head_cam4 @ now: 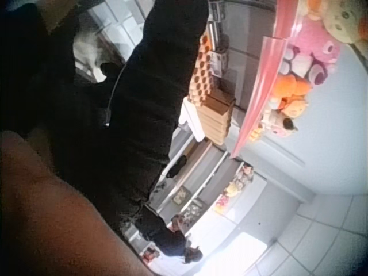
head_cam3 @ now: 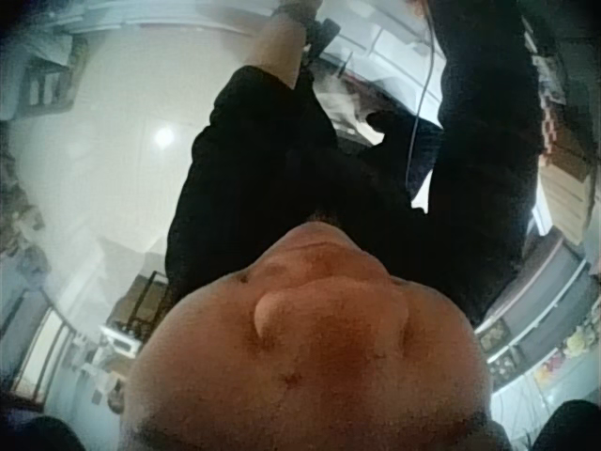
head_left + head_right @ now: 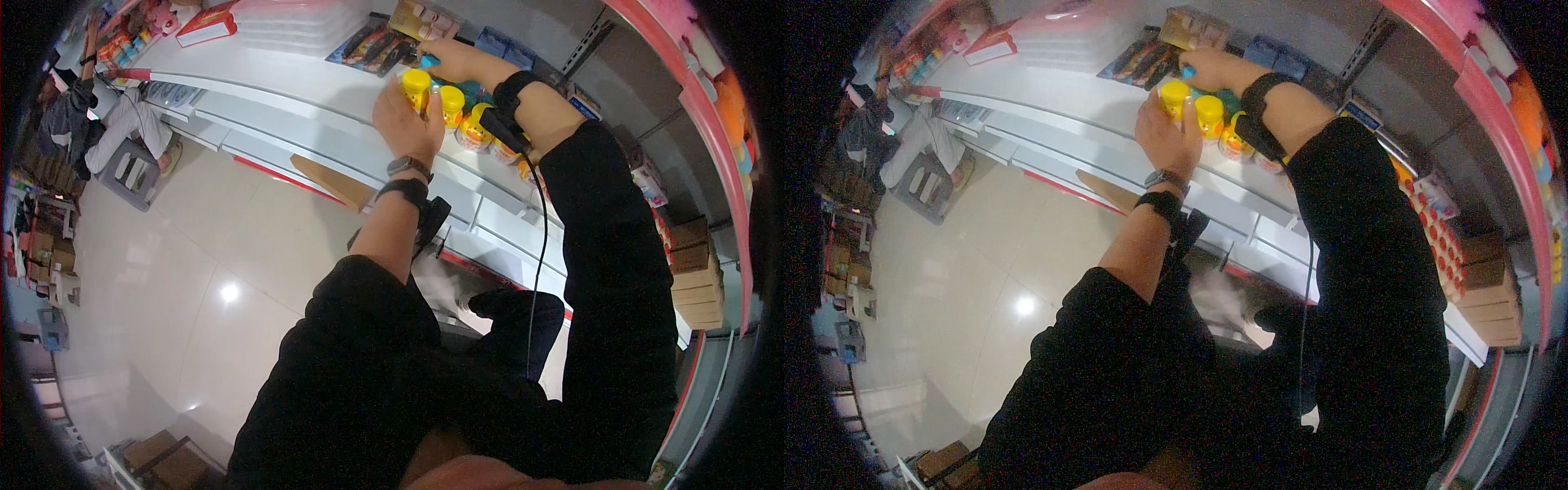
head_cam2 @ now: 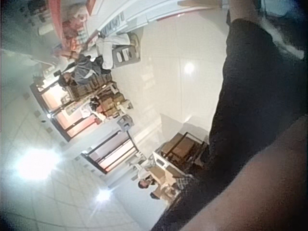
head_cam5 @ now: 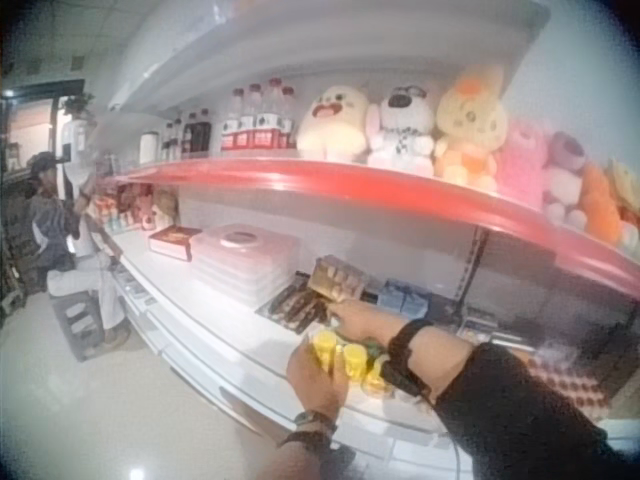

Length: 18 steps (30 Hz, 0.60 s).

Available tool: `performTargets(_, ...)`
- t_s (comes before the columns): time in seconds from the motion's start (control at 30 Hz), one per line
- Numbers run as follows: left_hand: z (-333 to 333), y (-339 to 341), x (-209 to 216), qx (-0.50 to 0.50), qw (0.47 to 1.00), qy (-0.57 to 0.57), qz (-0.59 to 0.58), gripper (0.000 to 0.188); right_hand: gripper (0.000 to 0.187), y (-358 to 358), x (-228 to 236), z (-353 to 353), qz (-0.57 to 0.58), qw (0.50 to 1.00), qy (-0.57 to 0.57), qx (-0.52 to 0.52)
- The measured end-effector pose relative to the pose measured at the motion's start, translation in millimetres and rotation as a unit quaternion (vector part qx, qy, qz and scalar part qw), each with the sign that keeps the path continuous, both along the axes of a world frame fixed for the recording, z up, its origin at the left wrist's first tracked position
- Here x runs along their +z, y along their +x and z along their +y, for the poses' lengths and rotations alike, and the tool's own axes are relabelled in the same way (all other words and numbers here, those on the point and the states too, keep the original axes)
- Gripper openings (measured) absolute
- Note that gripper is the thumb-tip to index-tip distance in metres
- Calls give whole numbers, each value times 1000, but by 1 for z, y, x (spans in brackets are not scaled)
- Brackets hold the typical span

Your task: The person organizes several small yellow jars and larger white bottles on store shelves by hand, moving the items one at a time and aligning them in rows.

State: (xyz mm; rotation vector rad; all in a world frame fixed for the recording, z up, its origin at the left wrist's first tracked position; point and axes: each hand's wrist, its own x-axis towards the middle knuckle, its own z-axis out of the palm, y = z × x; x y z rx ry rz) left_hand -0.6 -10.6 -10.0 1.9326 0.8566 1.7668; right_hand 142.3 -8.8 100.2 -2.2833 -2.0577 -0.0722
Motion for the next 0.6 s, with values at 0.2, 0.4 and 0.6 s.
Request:
performTargets(0.2, 2, -2, -2, -1, 999, 21, 24, 69, 40, 2, 0, -5, -1, 1000, -17, 5)
performTargets(0.4, 3, -2, 0, -4, 998, 48, 38, 76, 44, -7, 2, -12, -4, 999, -39, 1)
performTargets(0.6, -1, -7, 4, -19, 998, 8, 62, 85, 46, -14, 22, -25, 62, 994, -40, -80)
